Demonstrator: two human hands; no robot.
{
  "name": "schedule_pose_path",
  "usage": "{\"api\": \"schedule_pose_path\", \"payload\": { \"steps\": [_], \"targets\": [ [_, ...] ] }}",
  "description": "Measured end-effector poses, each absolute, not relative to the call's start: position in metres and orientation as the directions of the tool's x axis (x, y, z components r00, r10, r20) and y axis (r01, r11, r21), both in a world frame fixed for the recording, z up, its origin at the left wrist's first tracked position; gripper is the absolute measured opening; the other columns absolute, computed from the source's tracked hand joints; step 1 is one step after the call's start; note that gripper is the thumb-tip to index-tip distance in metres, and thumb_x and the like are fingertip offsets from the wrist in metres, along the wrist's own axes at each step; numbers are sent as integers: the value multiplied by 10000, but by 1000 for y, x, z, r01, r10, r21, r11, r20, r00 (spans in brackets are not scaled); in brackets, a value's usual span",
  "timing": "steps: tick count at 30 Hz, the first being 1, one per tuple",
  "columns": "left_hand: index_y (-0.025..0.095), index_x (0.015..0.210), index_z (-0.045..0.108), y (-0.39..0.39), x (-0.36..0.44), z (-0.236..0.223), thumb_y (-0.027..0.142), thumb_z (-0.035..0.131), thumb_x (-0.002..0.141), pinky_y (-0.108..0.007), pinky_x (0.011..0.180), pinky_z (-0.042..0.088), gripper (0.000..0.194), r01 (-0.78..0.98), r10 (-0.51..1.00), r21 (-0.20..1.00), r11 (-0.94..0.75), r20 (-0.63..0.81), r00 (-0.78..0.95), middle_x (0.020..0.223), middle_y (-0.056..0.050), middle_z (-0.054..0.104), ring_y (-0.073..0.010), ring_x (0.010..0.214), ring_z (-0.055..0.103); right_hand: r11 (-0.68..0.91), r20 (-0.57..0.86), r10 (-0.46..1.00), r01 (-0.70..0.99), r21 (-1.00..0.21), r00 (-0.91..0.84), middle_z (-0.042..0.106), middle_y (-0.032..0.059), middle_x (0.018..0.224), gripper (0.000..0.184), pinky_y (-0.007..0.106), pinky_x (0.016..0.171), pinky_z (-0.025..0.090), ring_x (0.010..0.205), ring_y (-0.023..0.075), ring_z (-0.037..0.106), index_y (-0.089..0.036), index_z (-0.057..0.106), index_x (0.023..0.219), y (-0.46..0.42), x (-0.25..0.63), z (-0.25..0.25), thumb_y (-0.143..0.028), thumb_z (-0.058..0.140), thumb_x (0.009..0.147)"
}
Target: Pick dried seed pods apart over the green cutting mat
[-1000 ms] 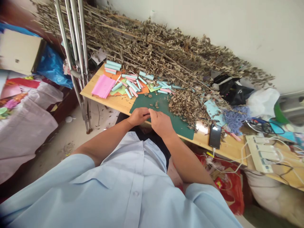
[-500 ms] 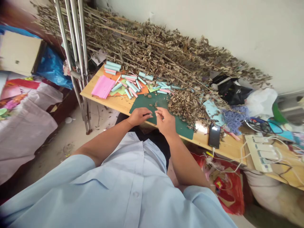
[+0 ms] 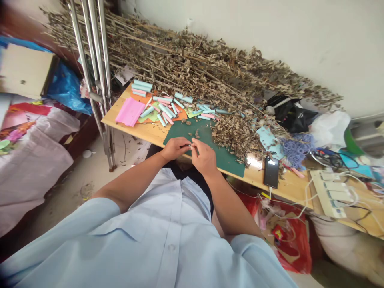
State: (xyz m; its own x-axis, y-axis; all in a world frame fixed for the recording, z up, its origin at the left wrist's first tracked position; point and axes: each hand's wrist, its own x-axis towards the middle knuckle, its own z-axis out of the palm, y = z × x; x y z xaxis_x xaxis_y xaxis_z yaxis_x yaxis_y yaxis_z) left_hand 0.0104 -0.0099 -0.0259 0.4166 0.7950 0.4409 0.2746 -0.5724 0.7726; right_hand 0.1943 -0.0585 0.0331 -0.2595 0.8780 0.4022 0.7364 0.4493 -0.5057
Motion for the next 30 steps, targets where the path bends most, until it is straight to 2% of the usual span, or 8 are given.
{"api": "schedule_pose_path", "payload": {
  "steps": [5,8,12,16,19,23,27,30],
  "targets": [
    [162,895,725,-11,10,-26,396,592,991,-260,765,490,285,266,777,754,-601,472,417,855,-64,698,-162,831,657,555,328,822,784,-278,-465,763,134,1144,379,425,938,558,1048,281,698,-183,631,1343,-60,193,47,-180,451,1009],
    [154,800,690,-12,11,-27,397,584,995,-253,720,474,329,267,772,743,-613,492,403,786,-50,658,-151,773,629,593,275,798,777,-209,-535,758,138,1151,405,424,936,542,1069,288,681,-172,635,1357,-59,192,55,-151,452,997],
    [161,878,724,-11,10,-26,409,574,1005,-261,745,491,316,262,761,737,-623,493,422,815,-60,684,-158,800,652,594,324,796,762,-259,-511,769,114,1122,359,399,943,542,1059,267,687,-196,673,1301,-50,199,55,-185,480,998],
    [181,1027,753,-11,9,-25,452,632,973,-275,809,519,302,257,777,758,-599,473,416,931,-80,736,-173,875,693,464,436,855,791,-399,-282,769,99,1107,330,437,994,530,1044,267,685,-224,669,1278,-20,211,42,-250,502,995],
    [188,997,766,-11,10,-25,462,641,965,-278,809,524,303,269,795,771,-578,456,400,926,-77,739,-172,860,695,488,373,858,788,-374,-354,760,103,1147,370,474,1043,478,1155,298,630,-205,656,1300,6,212,25,-237,553,946],
    [192,942,771,-11,10,-25,470,629,970,-275,794,508,313,299,788,750,-590,455,415,852,-62,716,-169,832,674,519,252,850,817,-252,-462,746,119,1198,410,525,1115,340,1320,334,519,-200,650,1317,25,202,7,-211,563,916],
    [190,941,769,-10,10,-25,477,622,972,-271,790,503,324,322,789,737,-594,455,414,843,-59,713,-168,831,673,506,230,858,832,-229,-459,759,120,1123,380,513,1109,288,1241,311,554,-195,657,1284,29,194,0,-182,531,926],
    [183,968,767,-11,10,-25,476,625,971,-272,789,508,326,302,786,744,-596,465,407,871,-65,726,-168,840,680,479,293,871,818,-320,-395,767,107,1087,353,490,1088,339,1154,286,610,-188,657,1258,26,195,4,-182,550,922]
  ]
}}
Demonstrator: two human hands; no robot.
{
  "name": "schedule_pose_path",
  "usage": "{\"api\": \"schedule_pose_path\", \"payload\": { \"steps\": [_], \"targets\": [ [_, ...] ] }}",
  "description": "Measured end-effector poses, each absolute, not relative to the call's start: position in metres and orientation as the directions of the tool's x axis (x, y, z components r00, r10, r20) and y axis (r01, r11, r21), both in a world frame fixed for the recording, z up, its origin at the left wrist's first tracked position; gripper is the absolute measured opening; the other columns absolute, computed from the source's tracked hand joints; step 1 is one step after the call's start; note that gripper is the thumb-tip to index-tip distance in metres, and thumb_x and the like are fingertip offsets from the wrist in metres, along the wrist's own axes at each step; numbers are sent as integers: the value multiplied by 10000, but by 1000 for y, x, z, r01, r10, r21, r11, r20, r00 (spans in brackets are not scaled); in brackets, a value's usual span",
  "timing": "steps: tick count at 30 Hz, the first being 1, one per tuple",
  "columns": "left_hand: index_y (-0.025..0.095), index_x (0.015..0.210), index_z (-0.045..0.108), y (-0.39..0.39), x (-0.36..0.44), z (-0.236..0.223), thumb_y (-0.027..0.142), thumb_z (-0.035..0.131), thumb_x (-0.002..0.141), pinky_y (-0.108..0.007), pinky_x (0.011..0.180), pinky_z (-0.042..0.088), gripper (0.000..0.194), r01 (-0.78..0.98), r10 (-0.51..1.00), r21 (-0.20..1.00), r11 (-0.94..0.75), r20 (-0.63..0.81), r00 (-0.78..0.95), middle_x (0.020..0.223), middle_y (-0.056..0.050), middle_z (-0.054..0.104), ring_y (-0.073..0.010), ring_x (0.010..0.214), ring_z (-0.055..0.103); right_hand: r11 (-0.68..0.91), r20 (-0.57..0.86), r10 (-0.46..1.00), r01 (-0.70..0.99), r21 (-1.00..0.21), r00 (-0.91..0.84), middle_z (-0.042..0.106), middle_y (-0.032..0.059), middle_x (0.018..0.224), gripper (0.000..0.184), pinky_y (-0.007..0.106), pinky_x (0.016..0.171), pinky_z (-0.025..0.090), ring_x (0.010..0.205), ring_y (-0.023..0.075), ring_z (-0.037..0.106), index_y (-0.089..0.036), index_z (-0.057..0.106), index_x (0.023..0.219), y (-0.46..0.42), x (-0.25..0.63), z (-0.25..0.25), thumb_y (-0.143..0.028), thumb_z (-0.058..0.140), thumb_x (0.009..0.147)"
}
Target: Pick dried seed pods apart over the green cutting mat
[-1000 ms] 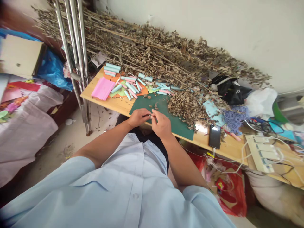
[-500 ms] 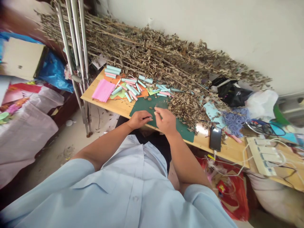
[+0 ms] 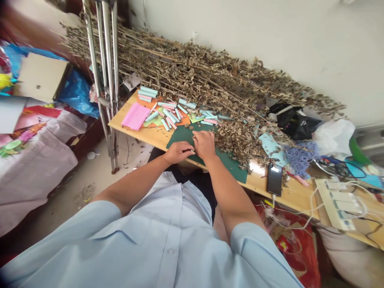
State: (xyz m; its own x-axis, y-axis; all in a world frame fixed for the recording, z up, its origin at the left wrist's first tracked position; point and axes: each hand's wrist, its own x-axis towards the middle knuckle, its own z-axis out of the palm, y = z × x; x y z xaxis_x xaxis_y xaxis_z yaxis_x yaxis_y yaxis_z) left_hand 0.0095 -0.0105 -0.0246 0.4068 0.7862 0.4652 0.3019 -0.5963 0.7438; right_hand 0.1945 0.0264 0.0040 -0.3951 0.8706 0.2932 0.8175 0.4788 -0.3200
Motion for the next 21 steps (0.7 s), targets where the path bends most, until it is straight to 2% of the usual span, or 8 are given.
{"api": "schedule_pose_path", "payload": {
  "steps": [3,5,9,13,21],
  "targets": [
    [174,997,766,-11,10,-25,480,624,971,-277,789,518,338,285,786,753,-593,464,408,911,-81,742,-172,851,692,445,364,886,747,-495,-287,767,102,1082,328,441,1020,460,1041,249,676,-182,647,1250,16,199,14,-221,559,937],
    [174,1014,767,-11,10,-25,488,623,970,-284,807,526,348,279,792,765,-581,452,411,940,-90,750,-177,868,699,411,355,905,687,-599,-233,765,94,1076,262,405,947,528,977,229,699,-196,675,1174,4,203,24,-262,565,946],
    [177,1019,769,-11,10,-24,511,616,969,-294,829,531,370,275,803,782,-560,429,414,949,-98,753,-184,884,704,376,295,926,609,-698,-234,756,73,1054,157,387,888,571,968,219,703,-226,722,982,-24,208,45,-287,583,944],
    [178,1012,770,-11,10,-20,518,599,976,-289,813,521,383,260,793,782,-566,430,432,905,-92,742,-184,878,695,402,248,912,587,-703,-328,749,74,1055,159,394,922,571,1015,222,700,-232,723,967,-41,209,59,-250,565,954],
    [169,1003,769,-12,10,-16,533,566,990,-269,769,496,417,277,791,775,-569,423,442,871,-83,723,-171,838,675,540,258,835,630,-559,-486,722,84,1041,191,379,934,541,1009,224,678,-221,696,978,-40,204,68,-172,512,967]
  ]
}}
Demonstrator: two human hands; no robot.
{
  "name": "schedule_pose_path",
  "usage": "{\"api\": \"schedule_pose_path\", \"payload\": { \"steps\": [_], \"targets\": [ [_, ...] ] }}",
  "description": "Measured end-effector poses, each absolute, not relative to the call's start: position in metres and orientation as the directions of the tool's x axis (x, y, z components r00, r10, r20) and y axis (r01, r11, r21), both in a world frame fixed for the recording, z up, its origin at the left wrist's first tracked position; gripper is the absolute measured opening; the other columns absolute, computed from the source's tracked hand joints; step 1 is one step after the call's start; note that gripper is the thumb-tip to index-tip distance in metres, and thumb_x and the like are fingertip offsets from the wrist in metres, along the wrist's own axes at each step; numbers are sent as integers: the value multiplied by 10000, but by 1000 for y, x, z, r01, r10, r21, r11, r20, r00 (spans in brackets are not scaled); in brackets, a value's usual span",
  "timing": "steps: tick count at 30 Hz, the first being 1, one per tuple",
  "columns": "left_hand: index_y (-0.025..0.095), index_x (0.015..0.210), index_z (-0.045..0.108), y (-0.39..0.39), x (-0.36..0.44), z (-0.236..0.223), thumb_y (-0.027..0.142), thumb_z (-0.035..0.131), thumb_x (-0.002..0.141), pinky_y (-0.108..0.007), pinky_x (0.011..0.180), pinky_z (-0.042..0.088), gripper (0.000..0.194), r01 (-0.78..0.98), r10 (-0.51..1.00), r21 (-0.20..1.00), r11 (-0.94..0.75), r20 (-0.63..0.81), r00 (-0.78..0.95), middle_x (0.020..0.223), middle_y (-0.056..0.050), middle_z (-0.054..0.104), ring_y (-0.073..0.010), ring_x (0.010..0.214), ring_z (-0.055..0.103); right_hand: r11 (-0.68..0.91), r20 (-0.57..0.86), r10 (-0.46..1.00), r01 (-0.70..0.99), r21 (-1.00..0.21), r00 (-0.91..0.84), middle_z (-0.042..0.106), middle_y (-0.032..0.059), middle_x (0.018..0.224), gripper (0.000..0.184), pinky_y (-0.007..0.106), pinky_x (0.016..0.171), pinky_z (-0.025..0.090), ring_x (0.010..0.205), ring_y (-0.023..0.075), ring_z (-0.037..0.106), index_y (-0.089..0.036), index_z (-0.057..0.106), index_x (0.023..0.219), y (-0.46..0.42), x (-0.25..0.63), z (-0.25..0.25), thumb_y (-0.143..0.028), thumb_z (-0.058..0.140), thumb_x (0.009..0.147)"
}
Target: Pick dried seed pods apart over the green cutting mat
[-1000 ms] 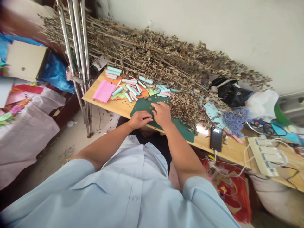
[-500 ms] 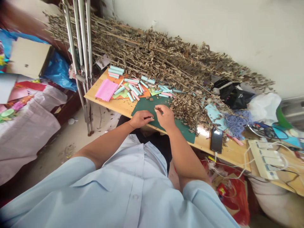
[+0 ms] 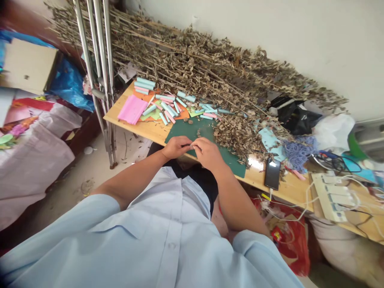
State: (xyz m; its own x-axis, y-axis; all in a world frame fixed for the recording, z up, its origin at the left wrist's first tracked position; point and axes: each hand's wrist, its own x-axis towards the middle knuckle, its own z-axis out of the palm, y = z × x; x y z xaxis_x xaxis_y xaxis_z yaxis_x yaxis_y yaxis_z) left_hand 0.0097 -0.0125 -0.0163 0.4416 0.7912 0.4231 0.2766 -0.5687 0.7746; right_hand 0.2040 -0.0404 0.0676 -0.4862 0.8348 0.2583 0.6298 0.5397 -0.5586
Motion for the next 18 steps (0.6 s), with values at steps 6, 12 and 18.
{"api": "schedule_pose_path", "payload": {
  "steps": [6,12,18],
  "targets": [
    [172,1003,766,-12,10,-18,529,570,989,-270,782,504,408,268,793,778,-568,428,434,886,-81,729,-172,849,685,506,155,851,702,-501,-503,709,81,1022,188,365,913,527,997,234,670,-221,692,975,-36,203,74,-152,519,949],
    [182,1015,764,-11,10,-21,527,573,988,-277,788,508,395,281,786,765,-579,433,441,884,-78,729,-177,861,688,474,123,868,729,-494,-481,732,61,1009,184,356,873,520,955,230,679,-236,703,970,-36,202,76,-166,535,946],
    [183,1033,761,-11,10,-23,531,568,989,-283,793,503,400,285,785,763,-580,430,446,910,-86,733,-184,875,689,425,86,894,771,-474,-439,729,44,903,137,329,790,488,840,216,661,-227,689,934,-34,200,80,-168,568,914]
  ]
}}
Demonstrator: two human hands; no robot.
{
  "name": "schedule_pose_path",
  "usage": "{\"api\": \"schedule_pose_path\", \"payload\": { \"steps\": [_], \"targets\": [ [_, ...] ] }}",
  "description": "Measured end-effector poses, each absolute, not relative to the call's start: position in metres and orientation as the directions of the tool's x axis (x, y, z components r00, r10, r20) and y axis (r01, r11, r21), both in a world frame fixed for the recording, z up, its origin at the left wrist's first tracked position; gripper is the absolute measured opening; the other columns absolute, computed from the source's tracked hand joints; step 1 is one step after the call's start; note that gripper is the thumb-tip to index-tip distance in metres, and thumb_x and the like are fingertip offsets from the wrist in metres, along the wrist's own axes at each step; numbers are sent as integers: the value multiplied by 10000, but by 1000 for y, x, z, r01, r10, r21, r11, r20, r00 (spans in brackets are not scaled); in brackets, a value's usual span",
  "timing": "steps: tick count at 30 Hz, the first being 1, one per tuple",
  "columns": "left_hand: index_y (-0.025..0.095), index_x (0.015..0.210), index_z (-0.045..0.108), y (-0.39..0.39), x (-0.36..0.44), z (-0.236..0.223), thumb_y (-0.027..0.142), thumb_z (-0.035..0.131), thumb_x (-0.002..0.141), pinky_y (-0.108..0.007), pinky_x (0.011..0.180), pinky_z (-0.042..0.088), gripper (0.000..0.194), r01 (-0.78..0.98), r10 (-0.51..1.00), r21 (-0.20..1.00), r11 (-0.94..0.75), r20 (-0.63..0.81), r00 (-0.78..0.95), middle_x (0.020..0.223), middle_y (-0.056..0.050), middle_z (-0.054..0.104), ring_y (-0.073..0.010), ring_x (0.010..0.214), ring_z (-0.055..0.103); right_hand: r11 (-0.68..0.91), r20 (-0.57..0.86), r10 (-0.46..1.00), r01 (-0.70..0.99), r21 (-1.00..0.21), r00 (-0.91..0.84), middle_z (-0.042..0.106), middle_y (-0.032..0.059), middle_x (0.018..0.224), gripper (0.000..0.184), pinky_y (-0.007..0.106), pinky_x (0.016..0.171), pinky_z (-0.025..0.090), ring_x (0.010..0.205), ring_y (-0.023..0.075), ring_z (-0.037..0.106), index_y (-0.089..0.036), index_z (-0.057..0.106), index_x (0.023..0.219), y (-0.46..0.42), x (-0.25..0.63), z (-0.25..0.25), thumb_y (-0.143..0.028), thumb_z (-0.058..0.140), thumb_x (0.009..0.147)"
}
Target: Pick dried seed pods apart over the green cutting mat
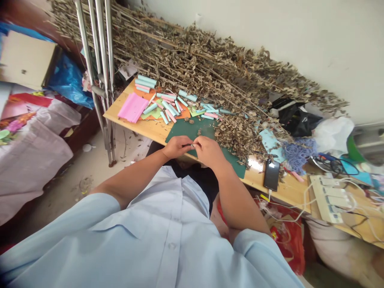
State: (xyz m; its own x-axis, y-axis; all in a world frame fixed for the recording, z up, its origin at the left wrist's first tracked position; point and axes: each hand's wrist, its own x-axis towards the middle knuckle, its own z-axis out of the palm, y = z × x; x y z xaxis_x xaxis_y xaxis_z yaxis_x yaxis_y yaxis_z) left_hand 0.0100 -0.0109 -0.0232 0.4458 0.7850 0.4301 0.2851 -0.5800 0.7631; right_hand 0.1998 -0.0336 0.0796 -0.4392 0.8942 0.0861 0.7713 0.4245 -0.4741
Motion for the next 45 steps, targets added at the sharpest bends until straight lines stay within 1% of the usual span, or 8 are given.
{"api": "schedule_pose_path", "payload": {
  "steps": [13,22,28,31,35,38,42,45],
  "targets": [
    [187,1000,755,-10,10,-26,538,534,999,-290,803,505,416,285,773,752,-595,438,458,906,-92,729,-192,883,688,440,-32,883,848,-295,-469,726,50,809,134,317,720,459,740,208,642,-219,686,804,-21,189,89,-144,595,868],
    [183,955,755,-8,11,-31,460,567,990,-279,755,494,337,299,773,736,-607,462,434,870,-78,712,-178,827,675,416,-110,891,889,-194,-441,754,64,779,143,325,703,459,737,235,676,-230,734,758,-9,179,92,-141,634,809],
    [181,1010,764,-7,11,-32,487,577,982,-288,812,510,359,299,779,743,-598,452,435,928,-86,737,-190,890,693,345,-92,923,911,-226,-373,744,40,769,111,313,689,442,719,218,653,-240,734,809,-9,178,94,-159,671,766],
    [182,1027,765,-7,11,-33,482,583,983,-283,808,505,354,292,770,734,-613,472,428,939,-86,738,-188,891,693,364,-25,923,894,-262,-384,734,23,772,139,306,693,434,717,207,647,-237,717,873,-15,180,91,-150,654,785],
    [178,964,769,-8,11,-31,467,572,995,-265,759,484,352,302,771,729,-613,470,430,879,-69,718,-173,840,678,417,58,904,847,-329,-423,721,20,785,130,299,707,438,740,204,652,-226,697,913,-24,184,86,-154,639,821],
    [173,974,769,-10,10,-27,474,569,1000,-256,763,484,362,283,773,745,-604,461,436,885,-69,721,-167,843,680,428,88,900,823,-375,-428,723,28,801,95,297,716,446,755,205,660,-223,697,898,-31,187,83,-172,628,856],
    [178,1018,770,-12,9,-25,496,569,998,-257,787,496,376,268,779,761,-591,451,436,900,-74,729,-170,860,691,420,121,904,799,-431,-411,742,36,847,122,296,731,467,768,200,679,-227,702,926,-38,192,81,-186,590,901],
    [180,1029,772,-12,10,-27,501,579,992,-264,799,506,376,263,785,770,-581,445,431,911,-79,736,-177,876,699,374,123,925,804,-462,-360,741,36,837,121,302,751,492,782,204,692,-229,701,931,-40,194,78,-191,592,896]
  ]
}}
